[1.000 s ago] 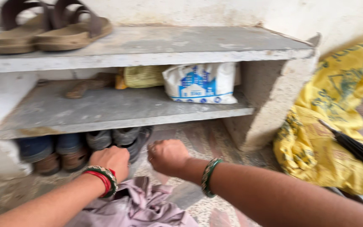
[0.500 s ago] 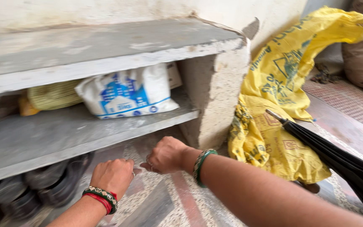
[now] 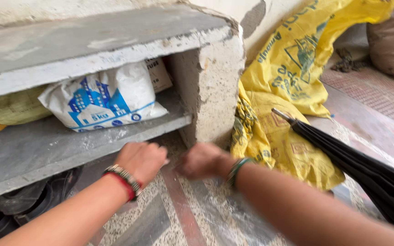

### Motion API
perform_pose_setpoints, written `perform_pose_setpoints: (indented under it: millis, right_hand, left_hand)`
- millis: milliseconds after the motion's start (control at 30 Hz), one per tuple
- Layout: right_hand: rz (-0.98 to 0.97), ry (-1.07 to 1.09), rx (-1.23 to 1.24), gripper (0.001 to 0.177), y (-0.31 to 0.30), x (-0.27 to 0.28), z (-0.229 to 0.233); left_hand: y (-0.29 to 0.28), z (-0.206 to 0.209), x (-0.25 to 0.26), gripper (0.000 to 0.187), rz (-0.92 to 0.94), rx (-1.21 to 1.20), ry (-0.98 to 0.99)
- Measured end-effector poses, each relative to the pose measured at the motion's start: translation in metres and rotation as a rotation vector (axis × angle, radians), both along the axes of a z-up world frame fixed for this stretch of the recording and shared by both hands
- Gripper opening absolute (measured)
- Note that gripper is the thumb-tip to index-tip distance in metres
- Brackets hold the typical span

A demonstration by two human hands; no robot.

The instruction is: The person wipes several pairs of sandals with a cloth, organizes them on the floor and a low stone shelf, moves an umbrella and a yellow bag, and cleans a hand-broom by hand.

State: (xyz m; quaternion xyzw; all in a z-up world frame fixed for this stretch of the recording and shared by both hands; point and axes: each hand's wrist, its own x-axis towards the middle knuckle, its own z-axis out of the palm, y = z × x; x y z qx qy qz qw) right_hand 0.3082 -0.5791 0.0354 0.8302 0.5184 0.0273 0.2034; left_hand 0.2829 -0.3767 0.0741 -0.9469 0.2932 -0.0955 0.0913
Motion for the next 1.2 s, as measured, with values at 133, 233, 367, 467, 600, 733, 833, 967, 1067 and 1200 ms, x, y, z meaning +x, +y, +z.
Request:
perform_pose_setpoints:
  millis: [133,233,367,467,600,733,833,967,1067,1200]
  right_hand:
    - [-0.178,0.013,0.189,0.026,-0.078,0.009,0.023]
    - [-0.651,0.148,0.198,0.029,-0.12,0.004,0.041]
    - [-0.867,-0.218,0.226,0.058,-0.176,-0.009,0.034]
    - [-1.166,-0.204,0.328,0.085,-0.205,-0.004,0.013]
    - [-1.45,-0.034,0.358,0.089,-0.233,0.012,-0.007]
    - [-1.485,-0.09,0.472,0.043,-0.249,0.022,-0.013]
    - [-1.372,-0.231,0.584,0.037,-0.236,0.014,0.001]
    - [-1.241,-0.122,0.395,0.03,-0.204,-0.001,0.032]
    - [-1.159,-0.122,0.463,0.025,-0.178,-0.01,0.047]
    - [-1.139,0.123,0.458,0.022,-0.104,-0.034,0.05]
  left_hand:
    - [-0.053,-0.001,0.007,0.037,-0.029,0.048,0.086]
    - [-0.091,-0.003,0.009,0.04,-0.107,0.034,0.091]
    - [-0.142,-0.005,0.008,0.035,-0.245,-0.109,0.064]
    - [-0.166,0.005,0.002,0.039,-0.25,-0.055,0.121]
    - [-0.162,0.011,-0.008,0.034,-0.319,-0.153,0.064]
    - [-0.141,0.016,-0.012,0.034,-0.286,-0.127,0.047]
    - [-0.118,0.029,-0.014,0.038,-0.212,-0.065,0.116]
    - [-0.092,0.046,-0.015,0.054,-0.236,-0.102,-0.003]
    - [-0.079,0.049,-0.014,0.074,-0.374,-0.161,-0.2]
    - [-0.067,0.047,-0.015,0.068,-0.502,-0.175,-0.608]
